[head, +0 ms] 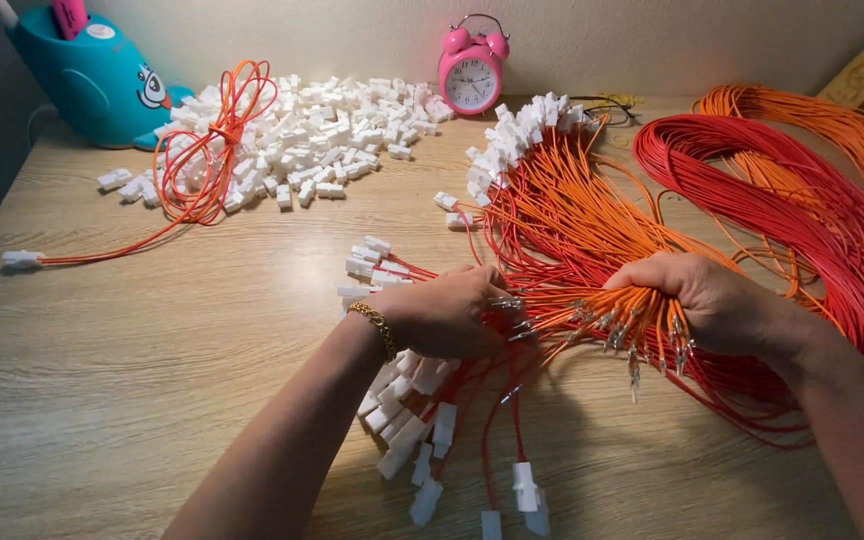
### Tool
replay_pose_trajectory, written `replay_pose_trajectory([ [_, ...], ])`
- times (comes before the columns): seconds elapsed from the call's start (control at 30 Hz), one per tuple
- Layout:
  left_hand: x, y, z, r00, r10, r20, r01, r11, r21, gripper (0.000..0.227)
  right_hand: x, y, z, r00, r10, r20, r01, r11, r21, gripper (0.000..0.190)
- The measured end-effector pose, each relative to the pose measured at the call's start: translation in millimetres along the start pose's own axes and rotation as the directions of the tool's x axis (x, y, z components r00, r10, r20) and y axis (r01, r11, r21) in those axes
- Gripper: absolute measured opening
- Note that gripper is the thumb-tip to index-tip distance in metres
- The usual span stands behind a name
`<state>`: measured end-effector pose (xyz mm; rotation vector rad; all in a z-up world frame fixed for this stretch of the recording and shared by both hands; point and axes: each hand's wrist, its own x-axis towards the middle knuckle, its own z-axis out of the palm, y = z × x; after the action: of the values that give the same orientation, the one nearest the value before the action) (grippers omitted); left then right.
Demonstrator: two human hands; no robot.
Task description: The person assembles orange and red wires with white plastic connectors on a wooden table. They repeatedly pick up a wire, insert the stripped end into a connector, and place the finished assembly on the table. The camera remains static in an overhead view throughout the process.
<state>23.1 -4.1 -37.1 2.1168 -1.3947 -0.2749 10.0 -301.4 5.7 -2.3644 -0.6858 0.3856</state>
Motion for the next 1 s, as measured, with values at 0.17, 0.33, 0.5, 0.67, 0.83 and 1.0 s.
replay_pose_trajectory([
  [0.17, -3.1, 3.1, -7.4, 0.992, 0.117, -0.049, -0.121, 0.989, -0.083, 0.019, 7.2, -6.1, -2.7, 1.000, -0.013, 0.028, 0.013, 1.000, 0.011, 0.019],
  [0.33, -6.2, 37.5, -29.5, 0.912, -0.373, 0.170, 0.391, 0.916, -0.090, 0.034, 5.9, -3.4, -8.3, 0.999, 0.041, 0.005, -0.041, 0.999, 0.020, 0.019],
  [0.5, -1.8, 50.0, -27.7, 0.843, -0.515, 0.151, 0.507, 0.857, 0.092, 0.060, 6.6, 5.5, -15.8, 0.991, -0.033, -0.133, 0.033, 0.999, -0.001, 0.022],
  [0.67, 3.1, 47.0, -17.8, 0.886, -0.457, 0.079, 0.453, 0.889, 0.058, 0.069, 6.1, 11.7, -15.3, 0.979, -0.042, -0.201, 0.031, 0.998, -0.059, 0.025],
  [0.83, 11.5, 49.0, 3.4, 0.918, -0.395, 0.024, 0.395, 0.919, 0.010, 0.054, 4.1, 11.4, -16.8, 0.979, -0.025, -0.204, 0.036, 0.998, 0.048, 0.020],
  [1.0, 8.1, 47.1, -6.4, 0.903, -0.402, 0.151, 0.377, 0.910, 0.172, 0.043, 7.4, 25.0, -20.7, 0.971, -0.108, -0.215, 0.095, 0.993, -0.070, 0.027],
])
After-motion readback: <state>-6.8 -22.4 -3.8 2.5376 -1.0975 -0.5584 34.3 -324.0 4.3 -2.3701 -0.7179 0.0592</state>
